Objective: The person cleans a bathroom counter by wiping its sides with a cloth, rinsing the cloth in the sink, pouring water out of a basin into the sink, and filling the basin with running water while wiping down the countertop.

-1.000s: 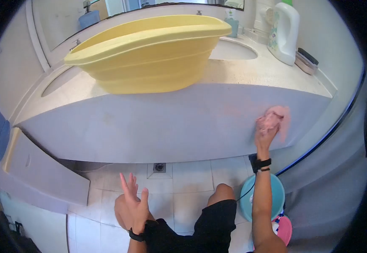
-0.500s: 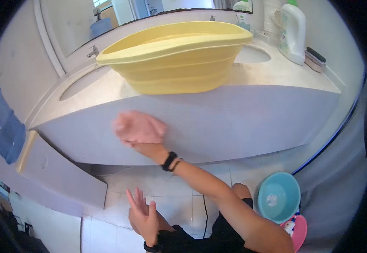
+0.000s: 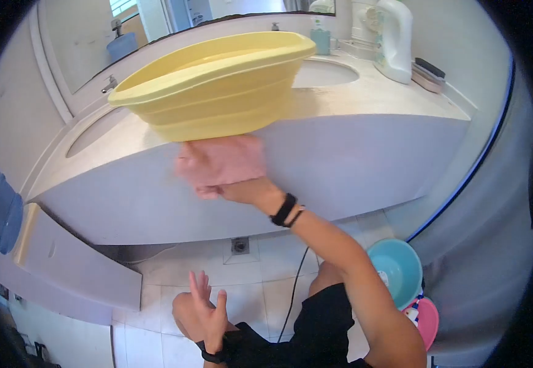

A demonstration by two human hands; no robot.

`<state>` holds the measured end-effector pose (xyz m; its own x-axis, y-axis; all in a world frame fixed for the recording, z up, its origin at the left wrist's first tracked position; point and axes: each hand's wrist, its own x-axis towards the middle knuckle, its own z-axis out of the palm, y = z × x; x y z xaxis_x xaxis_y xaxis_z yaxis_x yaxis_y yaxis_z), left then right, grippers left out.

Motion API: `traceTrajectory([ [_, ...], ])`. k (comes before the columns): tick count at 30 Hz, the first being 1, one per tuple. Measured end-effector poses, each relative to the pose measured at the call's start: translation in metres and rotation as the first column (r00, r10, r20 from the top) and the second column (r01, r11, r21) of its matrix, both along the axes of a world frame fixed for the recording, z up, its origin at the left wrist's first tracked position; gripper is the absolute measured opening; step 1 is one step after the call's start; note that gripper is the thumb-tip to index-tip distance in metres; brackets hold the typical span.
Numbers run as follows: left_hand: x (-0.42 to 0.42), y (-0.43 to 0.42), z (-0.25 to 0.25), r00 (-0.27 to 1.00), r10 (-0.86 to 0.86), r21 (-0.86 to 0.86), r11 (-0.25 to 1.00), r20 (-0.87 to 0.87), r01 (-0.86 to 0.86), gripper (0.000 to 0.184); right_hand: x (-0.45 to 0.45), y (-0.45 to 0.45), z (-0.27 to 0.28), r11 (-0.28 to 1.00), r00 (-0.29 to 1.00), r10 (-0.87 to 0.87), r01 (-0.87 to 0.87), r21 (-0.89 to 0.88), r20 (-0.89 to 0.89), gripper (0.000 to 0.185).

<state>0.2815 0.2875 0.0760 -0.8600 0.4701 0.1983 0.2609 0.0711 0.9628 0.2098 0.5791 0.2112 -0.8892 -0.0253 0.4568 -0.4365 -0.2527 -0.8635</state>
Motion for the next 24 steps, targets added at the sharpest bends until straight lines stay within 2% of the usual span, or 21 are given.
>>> traceTrajectory([
  [1, 0.002, 0.003, -0.003, 1.0, -0.025, 0.01, 1.0, 0.008, 0.025, 0.083, 0.027, 0.017, -0.001, 0.849, 0.943, -0.287, 0.331, 0.411, -0.167, 0.022],
  [2, 0.003, 0.004, -0.004, 0.999, -0.048, 0.021, 0.999, 0.012, 0.047, 0.083, 0.053, 0.033, -0.002, 0.443, 0.791, -0.44, 0.602, 0.664, -0.424, 0.025],
  [3, 0.005, 0.006, -0.004, 0.998, -0.056, 0.019, 0.998, 0.007, 0.056, 0.083, 0.075, 0.057, -0.016, 0.099, 0.571, -0.508, 0.782, 0.615, -0.645, 0.029],
  [4, 0.006, 0.008, -0.004, 0.997, -0.072, -0.003, 0.997, -0.011, 0.072, 0.084, 0.099, 0.084, -0.032, -0.258, 0.316, -0.46, 0.847, 0.465, -0.83, 0.034],
  [5, 0.006, 0.01, -0.003, 0.996, -0.087, -0.022, 0.996, -0.03, 0.086, 0.084, 0.134, 0.108, -0.041, -0.276, 0.415, -0.591, 0.703, 0.656, -0.692, 0.043],
  [6, 0.006, 0.011, -0.003, 0.995, -0.089, -0.017, 0.996, -0.037, 0.088, 0.084, 0.163, 0.126, -0.047, -0.581, 0.16, -0.479, 0.68, 0.448, -0.863, 0.04],
  [7, 0.006, 0.011, -0.004, 0.995, -0.094, -0.018, 0.995, -0.025, 0.093, 0.085, 0.182, 0.15, -0.061, -0.471, 0.021, -0.657, 0.769, 0.432, -0.754, 0.04],
  [9, 0.005, 0.013, -0.01, 0.997, -0.078, -0.005, 0.997, -0.012, 0.078, 0.086, 0.205, 0.177, -0.044, -0.27, -0.043, -0.813, 0.911, 0.311, -0.581, 0.041],
  [10, 0.002, 0.011, -0.017, 0.996, -0.085, -0.008, 0.996, -0.003, 0.085, 0.085, 0.197, 0.179, -0.038, -0.256, -0.026, -0.81, 0.915, 0.313, -0.585, 0.041],
  [11, 0.002, 0.006, -0.023, 0.996, -0.085, -0.02, 0.996, 0.01, 0.085, 0.085, 0.182, 0.165, -0.025, -0.578, -0.327, -0.599, 0.808, 0.112, -0.73, 0.043],
  [12, 0.005, 0.003, -0.025, 0.998, -0.052, -0.031, 0.998, 0.019, 0.052, 0.085, 0.166, 0.146, -0.016, -0.79, -0.556, -0.294, 0.599, -0.129, -0.778, 0.044],
  [13, 0.006, 0.002, -0.024, 0.997, -0.078, -0.047, 0.996, 0.009, 0.078, 0.085, 0.142, 0.125, -0.012, -0.675, -0.554, -0.375, 0.713, -0.191, -0.743, 0.047],
  [14, 0.004, -0.001, -0.021, 0.995, -0.099, -0.062, 0.993, -0.001, 0.099, 0.085, 0.116, 0.107, -0.023, -0.64, -0.531, -0.411, 0.747, -0.18, -0.741, 0.047],
  [16, 0.002, -0.01, -0.014, 0.999, -0.051, -0.077, 0.996, -0.013, 0.049, 0.085, 0.067, 0.067, -0.057, -0.482, -0.267, -0.61, 0.872, 0.082, -0.746, 0.047],
  [18, -0.006, -0.02, -0.013, 0.997, -0.082, -0.06, 0.995, -0.006, 0.081, 0.087, 0.02, 0.017, -0.089, -0.076, 0.181, -0.735, 0.936, 0.344, -0.654, 0.046],
  [20, -0.02, -0.03, -0.012, 0.998, -0.053, -0.055, 0.997, 0.015, 0.054, 0.088, -0.02, -0.033, -0.101, -0.229, 0.251, -0.613, 0.851, 0.472, -0.749, 0.044],
  [21, -0.026, -0.037, -0.016, 0.997, -0.053, -0.032, 0.998, 0.048, 0.054, 0.089, -0.038, -0.05, -0.121, -0.219, 0.264, -0.604, 0.852, 0.475, -0.752, 0.044],
  [23, -0.043, -0.05, -0.02, 0.992, -0.05, -0.027, 0.998, 0.114, 0.053, 0.089, -0.076, -0.073, -0.17, -0.24, 0.386, -0.432, 0.822, 0.517, -0.815, 0.041],
  [24, -0.048, -0.057, -0.012, 0.991, -0.031, -0.013, 0.999, 0.13, 0.033, 0.089, -0.083, -0.087, -0.181, 0.37, 0.67, -0.575, 0.724, 0.582, -0.469, 0.041],
])
